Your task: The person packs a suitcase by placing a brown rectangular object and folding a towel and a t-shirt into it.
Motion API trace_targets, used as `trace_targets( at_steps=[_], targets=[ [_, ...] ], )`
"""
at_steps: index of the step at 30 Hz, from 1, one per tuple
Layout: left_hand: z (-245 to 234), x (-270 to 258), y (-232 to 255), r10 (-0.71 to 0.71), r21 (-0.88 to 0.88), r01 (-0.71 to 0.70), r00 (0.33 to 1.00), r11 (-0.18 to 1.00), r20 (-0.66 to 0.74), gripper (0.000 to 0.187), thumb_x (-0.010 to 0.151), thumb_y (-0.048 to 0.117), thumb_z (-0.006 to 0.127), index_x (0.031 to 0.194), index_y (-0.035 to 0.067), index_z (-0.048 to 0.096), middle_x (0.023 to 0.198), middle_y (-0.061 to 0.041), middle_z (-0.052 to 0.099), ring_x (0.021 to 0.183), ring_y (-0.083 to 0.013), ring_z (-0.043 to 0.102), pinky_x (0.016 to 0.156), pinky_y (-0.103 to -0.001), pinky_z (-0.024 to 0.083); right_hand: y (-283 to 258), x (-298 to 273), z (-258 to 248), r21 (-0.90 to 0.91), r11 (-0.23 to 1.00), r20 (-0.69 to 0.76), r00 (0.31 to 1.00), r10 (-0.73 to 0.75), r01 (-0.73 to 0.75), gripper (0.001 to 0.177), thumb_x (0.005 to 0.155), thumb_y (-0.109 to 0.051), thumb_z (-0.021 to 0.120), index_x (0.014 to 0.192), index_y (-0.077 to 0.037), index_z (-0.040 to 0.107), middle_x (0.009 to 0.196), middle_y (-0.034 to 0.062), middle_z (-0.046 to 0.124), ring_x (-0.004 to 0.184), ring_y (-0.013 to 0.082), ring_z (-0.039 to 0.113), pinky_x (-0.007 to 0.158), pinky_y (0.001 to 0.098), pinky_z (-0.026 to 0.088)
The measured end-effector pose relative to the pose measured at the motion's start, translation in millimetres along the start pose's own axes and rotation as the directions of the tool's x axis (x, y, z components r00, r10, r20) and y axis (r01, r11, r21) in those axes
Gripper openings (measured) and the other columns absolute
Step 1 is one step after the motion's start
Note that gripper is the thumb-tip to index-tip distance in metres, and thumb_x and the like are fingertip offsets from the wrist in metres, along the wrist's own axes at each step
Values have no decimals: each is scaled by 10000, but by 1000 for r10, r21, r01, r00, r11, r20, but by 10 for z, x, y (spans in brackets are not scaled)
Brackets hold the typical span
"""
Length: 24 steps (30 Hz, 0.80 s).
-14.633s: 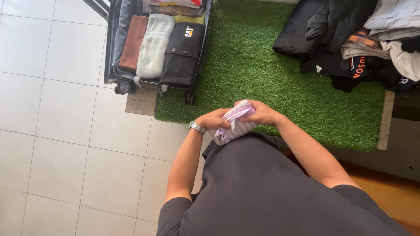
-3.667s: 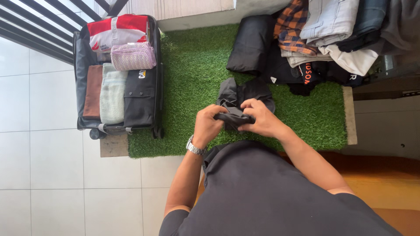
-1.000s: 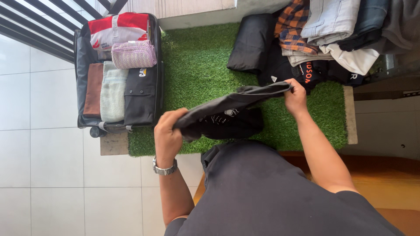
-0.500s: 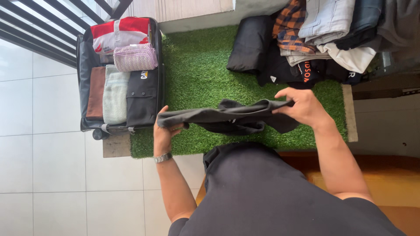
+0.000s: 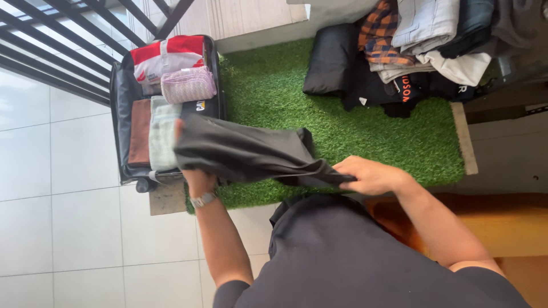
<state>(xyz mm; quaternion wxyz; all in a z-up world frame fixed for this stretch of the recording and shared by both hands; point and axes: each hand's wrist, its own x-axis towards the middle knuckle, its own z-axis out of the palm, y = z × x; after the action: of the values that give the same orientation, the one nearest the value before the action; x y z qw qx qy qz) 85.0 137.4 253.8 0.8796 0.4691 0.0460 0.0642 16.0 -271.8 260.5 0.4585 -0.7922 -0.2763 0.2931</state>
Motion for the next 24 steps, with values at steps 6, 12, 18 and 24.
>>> trace_targets(
  at_steps=[6, 12, 18, 24],
  targets=[
    [253, 729, 517, 338, 68, -345, 935, 936, 105, 598, 1090, 178, 499, 1635, 127, 258, 1522, -113, 472, 1357, -257, 536, 1181, -438, 482, 195, 64, 577, 390, 921, 35, 999, -13, -2, 266, 905, -74, 636, 1143, 35, 682, 1051, 145, 725, 958, 237, 652, 871, 358, 526],
    [696, 939, 639, 367, 109, -404, 894, 908, 255, 623, 1053, 135, 489, 1635, 115, 268, 1542, -121, 457, 1396, -264, 495, 1206, -430, 432, 515, -335, 779, 911, 368, -206, 978, 10, 188, 669, 778, -88, 687, 1392, 125, 530, 1370, 244, 619, 1232, 336, 595, 1069, 429, 455],
    [806, 701, 417, 209, 221, -304, 905, 927, 370, 651, 1016, 92, 479, 1636, 103, 279, 1562, -128, 443, 1434, -271, 454, 1232, -422, 383, 44, -534, 783, 911, -38, -404, 906, 126, 412, 927, 662, -147, 726, 1471, 172, 404, 1460, 328, 539, 1332, 447, 539, 1153, 513, 384],
    [357, 807, 346, 193, 314, -290, 933, 904, 305, 683, 979, 49, 469, 1637, 91, 290, 1582, -135, 429, 1473, -279, 413, 1257, -414, 333, -280, -58, 877, 969, 244, -63, 995, 81, 42, 755, 773, -125, 726, 1445, 106, 472, 1330, 200, 630, 1196, 276, 615, 1045, 412, 476]
  ],
)
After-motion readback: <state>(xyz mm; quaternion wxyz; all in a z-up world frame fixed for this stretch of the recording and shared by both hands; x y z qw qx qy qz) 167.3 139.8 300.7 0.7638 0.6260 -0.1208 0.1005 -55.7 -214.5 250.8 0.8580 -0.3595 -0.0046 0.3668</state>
